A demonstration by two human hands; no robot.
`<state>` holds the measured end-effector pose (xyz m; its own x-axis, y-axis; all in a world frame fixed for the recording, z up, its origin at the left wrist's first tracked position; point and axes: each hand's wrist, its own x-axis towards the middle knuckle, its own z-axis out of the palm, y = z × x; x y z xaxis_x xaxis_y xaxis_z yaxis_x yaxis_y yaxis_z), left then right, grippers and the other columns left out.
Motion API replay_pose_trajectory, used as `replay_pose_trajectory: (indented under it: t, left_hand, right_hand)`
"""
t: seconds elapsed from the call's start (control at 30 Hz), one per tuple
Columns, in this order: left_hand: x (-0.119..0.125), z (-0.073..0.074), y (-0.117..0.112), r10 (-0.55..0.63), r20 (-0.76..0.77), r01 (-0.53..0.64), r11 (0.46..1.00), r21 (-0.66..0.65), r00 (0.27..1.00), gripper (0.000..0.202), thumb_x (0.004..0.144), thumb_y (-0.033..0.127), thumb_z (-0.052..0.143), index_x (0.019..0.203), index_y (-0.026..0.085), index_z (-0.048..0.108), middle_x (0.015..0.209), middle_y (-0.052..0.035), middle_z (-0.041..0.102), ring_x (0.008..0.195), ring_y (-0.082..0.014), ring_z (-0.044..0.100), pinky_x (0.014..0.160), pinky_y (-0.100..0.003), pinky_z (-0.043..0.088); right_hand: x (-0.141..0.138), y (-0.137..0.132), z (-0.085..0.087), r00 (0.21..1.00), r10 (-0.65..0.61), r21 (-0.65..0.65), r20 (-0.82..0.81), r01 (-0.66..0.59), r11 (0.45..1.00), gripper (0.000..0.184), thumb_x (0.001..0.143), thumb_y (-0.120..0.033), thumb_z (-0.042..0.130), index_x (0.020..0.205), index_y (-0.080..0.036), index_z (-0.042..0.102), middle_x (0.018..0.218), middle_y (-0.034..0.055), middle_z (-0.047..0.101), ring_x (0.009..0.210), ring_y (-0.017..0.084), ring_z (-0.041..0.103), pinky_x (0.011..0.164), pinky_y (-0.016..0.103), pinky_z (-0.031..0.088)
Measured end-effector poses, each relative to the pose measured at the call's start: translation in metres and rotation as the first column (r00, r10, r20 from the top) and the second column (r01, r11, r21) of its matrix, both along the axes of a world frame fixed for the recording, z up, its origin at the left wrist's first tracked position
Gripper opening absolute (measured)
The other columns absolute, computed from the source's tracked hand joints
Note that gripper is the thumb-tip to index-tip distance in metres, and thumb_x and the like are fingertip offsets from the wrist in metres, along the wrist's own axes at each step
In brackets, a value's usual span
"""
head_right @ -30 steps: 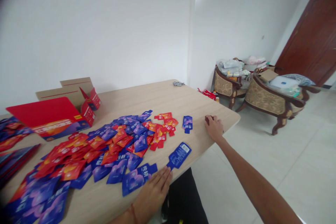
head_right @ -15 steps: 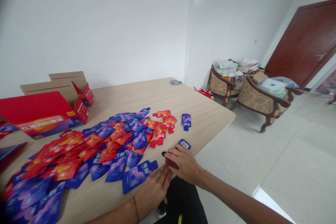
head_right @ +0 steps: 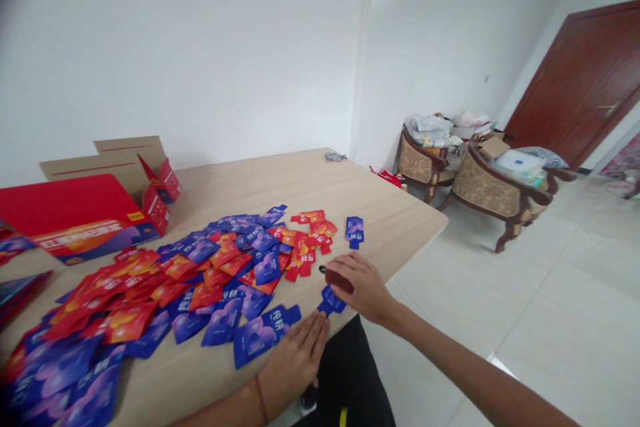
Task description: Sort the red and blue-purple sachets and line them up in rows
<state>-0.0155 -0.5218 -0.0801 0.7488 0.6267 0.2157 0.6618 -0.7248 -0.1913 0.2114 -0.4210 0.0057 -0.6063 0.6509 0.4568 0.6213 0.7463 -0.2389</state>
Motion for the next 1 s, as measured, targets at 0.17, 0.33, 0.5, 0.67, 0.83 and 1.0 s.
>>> replay_pose_trajectory:
  t: [0.17,0.33,0.5,0.67,0.83,1.0]
  left_hand:
    - [0.001,0.002,-0.001,0.008,0.002,-0.008,0.999,0.035,1.0,0.048,0.104,0.023,0.048,0.146,0.0,0.052,0.146,-0.0254,0.057,0.134,-0.0311,0.058,0.111,-0.041,0.045]
    - [0.001,0.001,-0.001,-0.002,0.011,0.001,0.997,0.079,1.0,0.048,0.103,0.025,0.052,0.144,0.0,0.054,0.146,-0.0257,0.057,0.134,-0.0322,0.058,0.11,-0.041,0.047]
    - [0.003,-0.003,0.001,0.066,0.022,-0.067,0.996,0.053,0.998,0.049,0.097,0.024,0.062,0.142,0.007,0.056,0.144,-0.0202,0.06,0.131,-0.031,0.06,0.103,-0.041,0.054]
    - [0.009,0.004,-0.001,0.116,0.017,-0.116,0.992,0.043,0.993,0.04,0.093,0.017,0.067,0.133,0.014,0.062,0.132,-0.0138,0.069,0.118,-0.0289,0.067,0.089,-0.039,0.058]
    - [0.012,0.017,-0.012,-0.015,0.05,0.011,0.997,0.079,0.999,0.024,0.095,0.019,0.068,0.118,0.013,0.066,0.1,-0.0088,0.073,0.09,-0.0239,0.07,0.076,-0.034,0.056]
    - [0.013,0.055,-0.001,0.242,0.565,-0.097,0.957,-0.274,0.789,0.019,0.098,0.016,0.058,0.11,0.023,0.072,0.099,-0.0034,0.075,0.086,-0.0194,0.071,0.077,-0.03,0.057]
  right_hand:
    - [-0.005,-0.012,-0.023,0.98,0.13,-0.071,0.151,-0.12,0.99,0.036,0.095,-0.035,0.063,0.13,-0.028,0.066,0.127,0.0059,0.071,0.113,0.024,0.06,0.103,0.042,0.048]
    - [0.028,0.031,-0.032,0.975,-0.186,-0.038,0.119,0.191,0.981,0.034,0.095,-0.03,0.06,0.127,-0.024,0.069,0.126,0.0091,0.071,0.111,0.027,0.063,0.101,0.046,0.049]
    - [0.043,0.051,-0.025,0.948,-0.31,-0.112,-0.069,0.301,0.947,0.031,0.094,-0.034,0.061,0.122,-0.025,0.069,0.121,0.0064,0.072,0.108,0.025,0.064,0.099,0.045,0.051]
    - [0.051,0.048,-0.011,0.858,-0.375,-0.088,-0.352,0.369,0.925,0.034,0.094,-0.042,0.062,0.123,-0.025,0.067,0.122,0.0075,0.071,0.109,0.027,0.064,0.098,0.046,0.052]
    - [0.057,0.034,0.006,0.799,-0.346,-0.088,-0.491,0.35,0.933,0.035,0.094,-0.045,0.064,0.123,-0.026,0.066,0.121,0.0075,0.07,0.11,0.028,0.064,0.098,0.046,0.052]
    - [0.057,0.018,0.019,0.75,-0.332,-0.078,-0.571,0.353,0.932,0.035,0.094,-0.046,0.065,0.124,-0.026,0.065,0.122,0.0089,0.07,0.111,0.029,0.064,0.099,0.047,0.052]
